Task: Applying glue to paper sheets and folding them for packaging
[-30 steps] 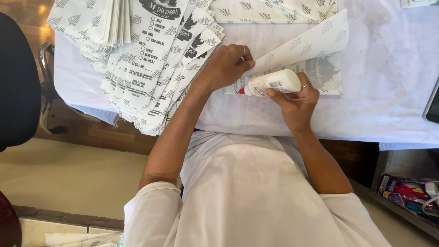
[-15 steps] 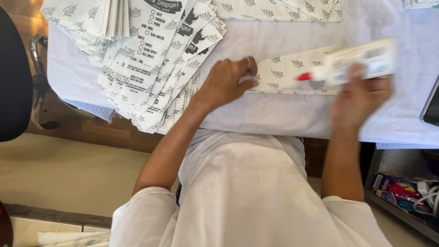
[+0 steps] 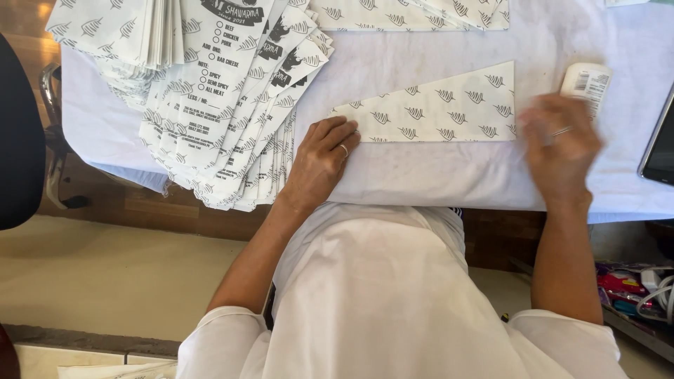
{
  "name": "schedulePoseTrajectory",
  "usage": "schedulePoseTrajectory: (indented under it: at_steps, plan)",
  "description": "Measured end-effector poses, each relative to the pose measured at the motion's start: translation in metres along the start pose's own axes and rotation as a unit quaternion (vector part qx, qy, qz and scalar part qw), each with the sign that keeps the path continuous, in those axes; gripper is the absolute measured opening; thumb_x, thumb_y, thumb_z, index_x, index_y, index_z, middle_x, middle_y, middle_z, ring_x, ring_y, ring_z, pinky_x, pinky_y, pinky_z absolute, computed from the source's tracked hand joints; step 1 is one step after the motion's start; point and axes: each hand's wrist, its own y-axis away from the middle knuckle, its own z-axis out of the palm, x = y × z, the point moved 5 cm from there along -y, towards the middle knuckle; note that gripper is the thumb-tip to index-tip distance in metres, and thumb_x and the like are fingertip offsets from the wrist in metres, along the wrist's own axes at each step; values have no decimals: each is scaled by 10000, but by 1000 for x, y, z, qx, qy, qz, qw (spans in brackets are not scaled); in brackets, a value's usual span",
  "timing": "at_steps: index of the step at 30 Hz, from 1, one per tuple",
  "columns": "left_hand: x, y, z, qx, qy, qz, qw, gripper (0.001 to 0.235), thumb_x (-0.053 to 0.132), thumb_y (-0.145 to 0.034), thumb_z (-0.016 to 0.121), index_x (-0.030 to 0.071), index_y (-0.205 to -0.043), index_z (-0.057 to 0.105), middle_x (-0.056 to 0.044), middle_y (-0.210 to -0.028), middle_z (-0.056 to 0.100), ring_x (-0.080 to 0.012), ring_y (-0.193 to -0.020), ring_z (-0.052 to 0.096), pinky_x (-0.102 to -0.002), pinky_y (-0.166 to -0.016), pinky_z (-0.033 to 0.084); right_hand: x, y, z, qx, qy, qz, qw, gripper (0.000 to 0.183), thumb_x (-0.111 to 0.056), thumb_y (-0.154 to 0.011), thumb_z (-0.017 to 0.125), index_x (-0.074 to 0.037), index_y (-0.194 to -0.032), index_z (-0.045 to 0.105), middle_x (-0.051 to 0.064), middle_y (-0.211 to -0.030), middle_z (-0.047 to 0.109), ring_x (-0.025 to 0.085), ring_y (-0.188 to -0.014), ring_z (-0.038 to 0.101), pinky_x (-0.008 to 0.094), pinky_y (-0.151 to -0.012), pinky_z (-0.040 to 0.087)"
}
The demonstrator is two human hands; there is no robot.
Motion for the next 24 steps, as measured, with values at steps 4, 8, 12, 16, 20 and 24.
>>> schedulePoseTrajectory:
  at_steps: [4,8,12,16,20,24]
  plan:
    - [3,0,0,-11,-18,9,1000,91,-122,-963,682,-113,-1052,698,-193,-1168,697,-357,-1096,631,-433,-858,551,-51,-25,17,-58,-61,-99,991,62,191,-982,772,149,-994,728,270,-1114,738,481,-1096,708,535,-1002,618]
    - [5,1,0,5,-19,12,1000,123,-153,-957,643,-106,-1056,697,-195,-1157,699,-362,-1097,641,-435,-856,571,-50,-22,21,-42,-19,-137,990,114,190,-953,811,95,-988,758,216,-1103,768,429,-1107,718,480,-949,634]
    - [5,2,0,22,-30,11,999,157,-189,-938,598,-81,-999,694,-184,-1150,710,-344,-1079,654,-419,-839,576,-50,-20,23,-31,-8,-139,990,138,197,-950,812,74,-962,749,193,-1086,781,428,-1105,728,471,-899,637]
    - [9,-2,-1,20,-26,11,999,146,-145,-991,561,-83,-1014,691,-183,-1138,701,-351,-1073,652,-424,-839,575,-45,-12,27,-25,-13,-140,990,144,200,-938,825,78,-973,756,199,-1099,781,445,-1101,729,482,-904,630]
    - [10,1,2,38,-65,-32,997,135,-15,-990,647,-20,-970,780,-176,-983,758,-332,-1007,723,-423,-919,594,-38,-4,32,-27,17,-82,996,54,55,-965,791,5,-970,808,138,-1108,815,412,-1132,747,461,-944,601]
    - [17,3,3,1,-69,-36,997,225,91,-1006,651,118,-1187,783,-180,-1066,739,-373,-1105,700,-495,-1025,542,-48,-4,36,-60,55,-73,994,251,-257,-1079,682,-80,-1182,828,173,-1243,765,459,-1202,683,521,-1001,544]
